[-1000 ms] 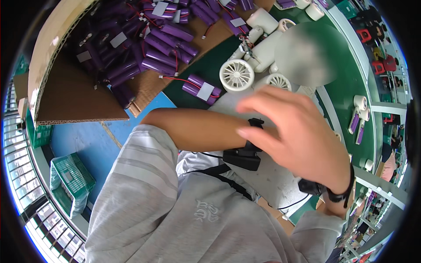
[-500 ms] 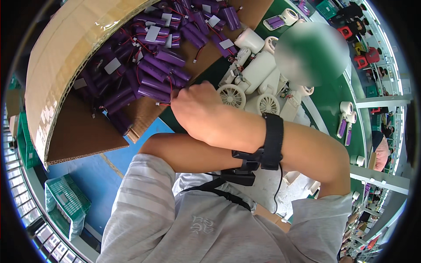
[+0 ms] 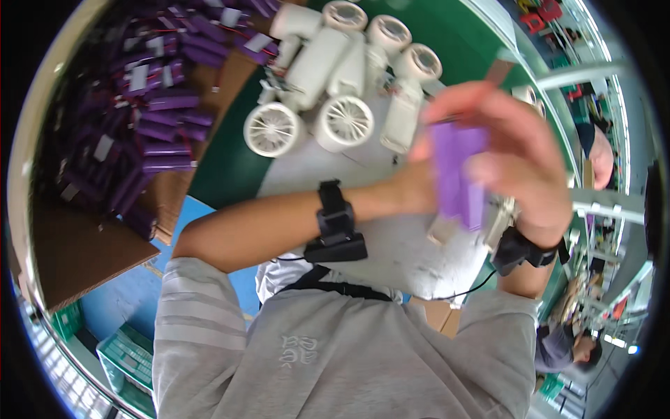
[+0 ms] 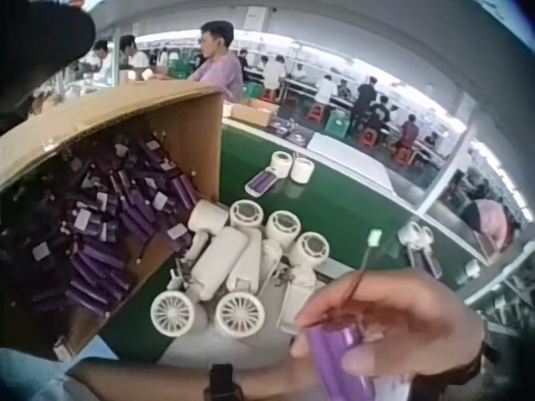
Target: The person assembles portable fans by retrieving battery packs from a box, connecting their wires to circuit boards inside the fan casings, and fitting the batteries into the housings before placing the fans onto a conveyor belt.
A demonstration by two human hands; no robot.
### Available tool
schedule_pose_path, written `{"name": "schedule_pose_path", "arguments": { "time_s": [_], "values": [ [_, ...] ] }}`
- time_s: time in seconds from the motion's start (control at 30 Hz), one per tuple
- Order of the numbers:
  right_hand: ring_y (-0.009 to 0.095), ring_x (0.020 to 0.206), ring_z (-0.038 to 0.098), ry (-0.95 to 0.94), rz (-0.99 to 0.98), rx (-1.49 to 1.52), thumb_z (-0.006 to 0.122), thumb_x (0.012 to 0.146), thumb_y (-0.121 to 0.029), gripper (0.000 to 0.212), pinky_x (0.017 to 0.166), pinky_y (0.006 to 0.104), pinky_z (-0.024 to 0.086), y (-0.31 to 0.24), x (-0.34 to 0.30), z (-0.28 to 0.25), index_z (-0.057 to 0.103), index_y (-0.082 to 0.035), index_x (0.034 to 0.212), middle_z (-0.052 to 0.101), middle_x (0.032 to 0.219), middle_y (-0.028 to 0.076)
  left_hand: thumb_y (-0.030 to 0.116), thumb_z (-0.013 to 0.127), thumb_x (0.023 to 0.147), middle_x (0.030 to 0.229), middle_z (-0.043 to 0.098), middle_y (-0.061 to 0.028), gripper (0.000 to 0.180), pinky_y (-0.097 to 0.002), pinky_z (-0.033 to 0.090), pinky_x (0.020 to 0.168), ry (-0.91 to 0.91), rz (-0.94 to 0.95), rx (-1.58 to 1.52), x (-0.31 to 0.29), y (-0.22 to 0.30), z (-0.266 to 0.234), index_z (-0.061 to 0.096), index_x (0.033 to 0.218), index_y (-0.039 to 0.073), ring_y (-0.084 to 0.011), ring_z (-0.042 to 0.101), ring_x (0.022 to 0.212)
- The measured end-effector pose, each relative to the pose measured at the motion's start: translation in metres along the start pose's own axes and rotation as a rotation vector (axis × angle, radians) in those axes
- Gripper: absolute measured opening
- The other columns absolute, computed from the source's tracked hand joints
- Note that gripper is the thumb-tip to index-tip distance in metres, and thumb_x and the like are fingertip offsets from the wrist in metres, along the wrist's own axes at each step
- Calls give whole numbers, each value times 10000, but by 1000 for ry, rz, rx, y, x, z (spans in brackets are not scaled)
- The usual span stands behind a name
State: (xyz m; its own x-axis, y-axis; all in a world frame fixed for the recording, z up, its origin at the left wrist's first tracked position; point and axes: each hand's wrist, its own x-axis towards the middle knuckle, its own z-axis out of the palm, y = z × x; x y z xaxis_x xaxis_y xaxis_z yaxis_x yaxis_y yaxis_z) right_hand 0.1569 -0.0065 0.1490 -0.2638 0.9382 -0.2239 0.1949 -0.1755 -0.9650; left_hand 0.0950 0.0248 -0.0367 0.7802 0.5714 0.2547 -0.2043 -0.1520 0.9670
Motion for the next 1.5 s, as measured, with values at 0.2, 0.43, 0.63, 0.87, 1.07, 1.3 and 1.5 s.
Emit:
{"name": "schedule_pose_path", "arguments": {
  "time_s": [0.2,0.43,0.63,0.87,1.07,1.3,1.5],
  "values": [
    [157,729,586,666,-134,100,621,844,-223,394,640,256,461,108,-114,-94,549,33,1135,600,868,86,168,721,811,847,680,-62,289,-296,513,759,-272,-261,111,44,-1,28,662,1050,17,-131,638,856],
    [130,649,571,775,82,-539,706,786,-4,167,593,234,443,194,-137,-107,653,2,945,616,788,49,79,737,808,907,685,-75,336,-247,530,720,-356,-430,-187,80,-27,66,648,1123,0,-133,673,796],
    [152,681,611,852,18,-596,734,758,-13,165,624,254,472,221,-130,-127,670,26,905,644,824,89,184,772,773,904,681,-111,371,-278,526,737,-352,-511,-216,104,-38,79,682,1089,12,-156,655,832],
    [152,655,606,807,38,-564,708,738,39,147,593,254,466,237,-119,-138,672,30,880,643,806,91,161,780,760,884,682,-88,363,-276,524,722,-359,-527,-184,115,-50,76,682,1077,13,-135,644,815],
    [126,617,579,776,10,-579,696,719,65,141,546,236,434,250,-114,-143,662,29,851,625,777,76,-16,691,717,910,622,-73,308,-262,490,661,-352,-126,153,115,-66,75,700,1012,69,-169,616,770],
    [95,559,518,774,-20,-616,701,710,68,144,497,223,382,258,-111,-146,658,17,837,602,756,54,-106,646,682,953,588,-85,334,-268,489,655,-284,92,308,115,-75,79,702,949,87,-218,598,774],
    [86,541,489,773,-24,-623,697,709,71,146,479,233,360,261,-113,-145,655,11,836,590,745,49,-111,703,666,951,602,-96,329,-301,509,630,-233,2,204,113,-71,93,685,928,87,-219,626,767]
  ]
}}
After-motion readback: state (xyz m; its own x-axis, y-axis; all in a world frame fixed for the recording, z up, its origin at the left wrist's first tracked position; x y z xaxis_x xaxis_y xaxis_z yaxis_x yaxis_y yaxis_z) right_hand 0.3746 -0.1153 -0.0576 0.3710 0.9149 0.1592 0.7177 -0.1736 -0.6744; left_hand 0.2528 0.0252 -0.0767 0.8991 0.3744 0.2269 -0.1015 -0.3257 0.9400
